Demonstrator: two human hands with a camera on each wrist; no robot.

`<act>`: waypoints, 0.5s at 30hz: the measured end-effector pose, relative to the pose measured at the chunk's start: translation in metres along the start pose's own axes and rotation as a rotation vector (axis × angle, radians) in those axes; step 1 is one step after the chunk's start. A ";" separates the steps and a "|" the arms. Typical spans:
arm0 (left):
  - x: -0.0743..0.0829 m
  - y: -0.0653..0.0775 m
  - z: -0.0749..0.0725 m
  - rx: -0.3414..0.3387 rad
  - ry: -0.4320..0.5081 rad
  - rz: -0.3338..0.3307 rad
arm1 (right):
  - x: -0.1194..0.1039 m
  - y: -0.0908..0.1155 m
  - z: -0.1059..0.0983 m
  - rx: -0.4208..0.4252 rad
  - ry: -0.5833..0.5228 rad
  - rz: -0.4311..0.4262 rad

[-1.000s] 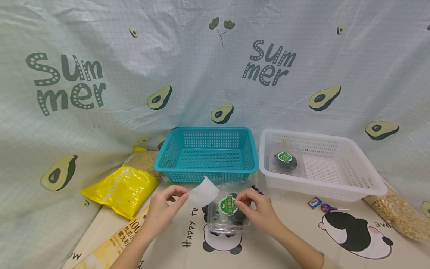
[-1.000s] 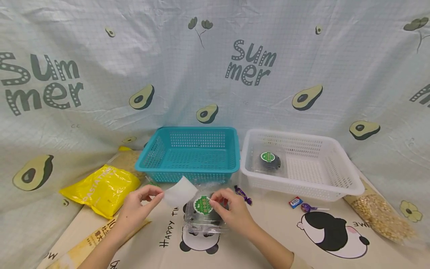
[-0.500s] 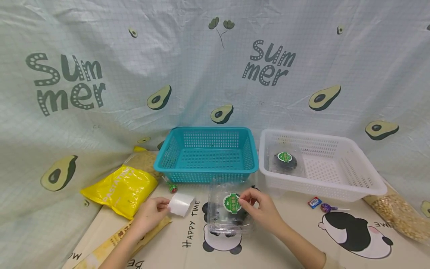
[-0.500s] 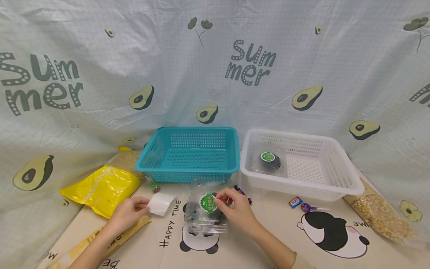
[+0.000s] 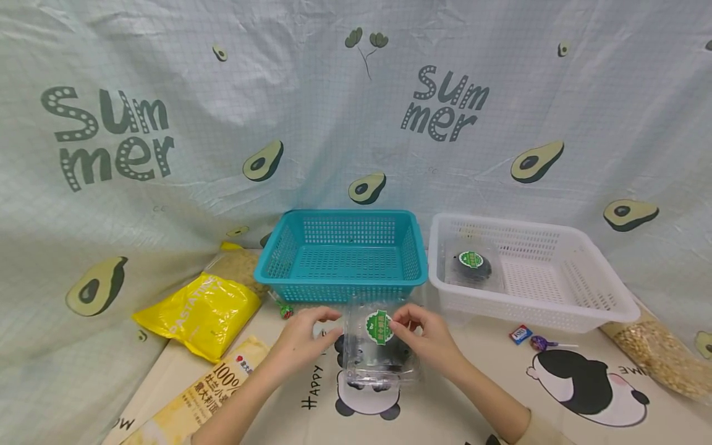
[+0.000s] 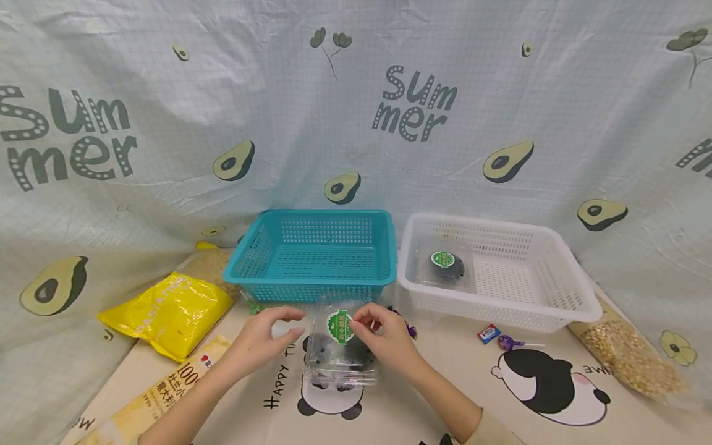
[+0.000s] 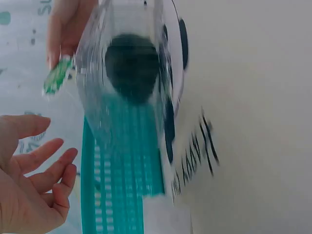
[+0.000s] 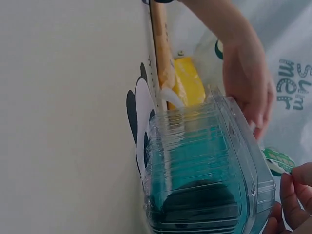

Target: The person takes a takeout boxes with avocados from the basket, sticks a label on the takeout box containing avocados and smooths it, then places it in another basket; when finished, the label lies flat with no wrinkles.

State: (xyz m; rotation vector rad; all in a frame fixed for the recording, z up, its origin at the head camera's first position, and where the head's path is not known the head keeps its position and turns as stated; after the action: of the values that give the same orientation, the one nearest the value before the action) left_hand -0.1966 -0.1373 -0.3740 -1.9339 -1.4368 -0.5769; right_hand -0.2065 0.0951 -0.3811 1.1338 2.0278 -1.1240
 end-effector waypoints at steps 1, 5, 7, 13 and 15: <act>0.005 -0.002 0.005 -0.008 0.023 0.027 | 0.005 -0.001 0.002 -0.004 -0.004 0.012; 0.017 -0.009 0.021 0.001 0.103 0.100 | 0.020 -0.005 0.005 -0.021 -0.010 0.051; 0.021 -0.011 0.026 0.028 0.131 0.110 | 0.022 -0.007 0.006 -0.026 -0.008 0.058; 0.023 -0.020 0.035 0.061 0.151 0.064 | 0.026 -0.011 0.003 -0.006 0.019 0.084; 0.022 -0.022 0.039 0.053 0.122 0.046 | 0.026 -0.012 0.003 0.009 0.060 0.081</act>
State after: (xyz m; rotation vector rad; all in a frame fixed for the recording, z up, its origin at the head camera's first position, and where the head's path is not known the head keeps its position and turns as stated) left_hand -0.2122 -0.0906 -0.3803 -1.8528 -1.3159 -0.6181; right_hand -0.2298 0.0996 -0.3982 1.2566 2.0046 -1.0722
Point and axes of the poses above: each hand's wrist, its own y-axis away from the middle knuckle, its own z-axis out of the palm, x = y × z, the point moved 1 cm from there along -y, towards the middle knuckle, and after that the axes turned 3 degrees about y, right-handed, at the moved point
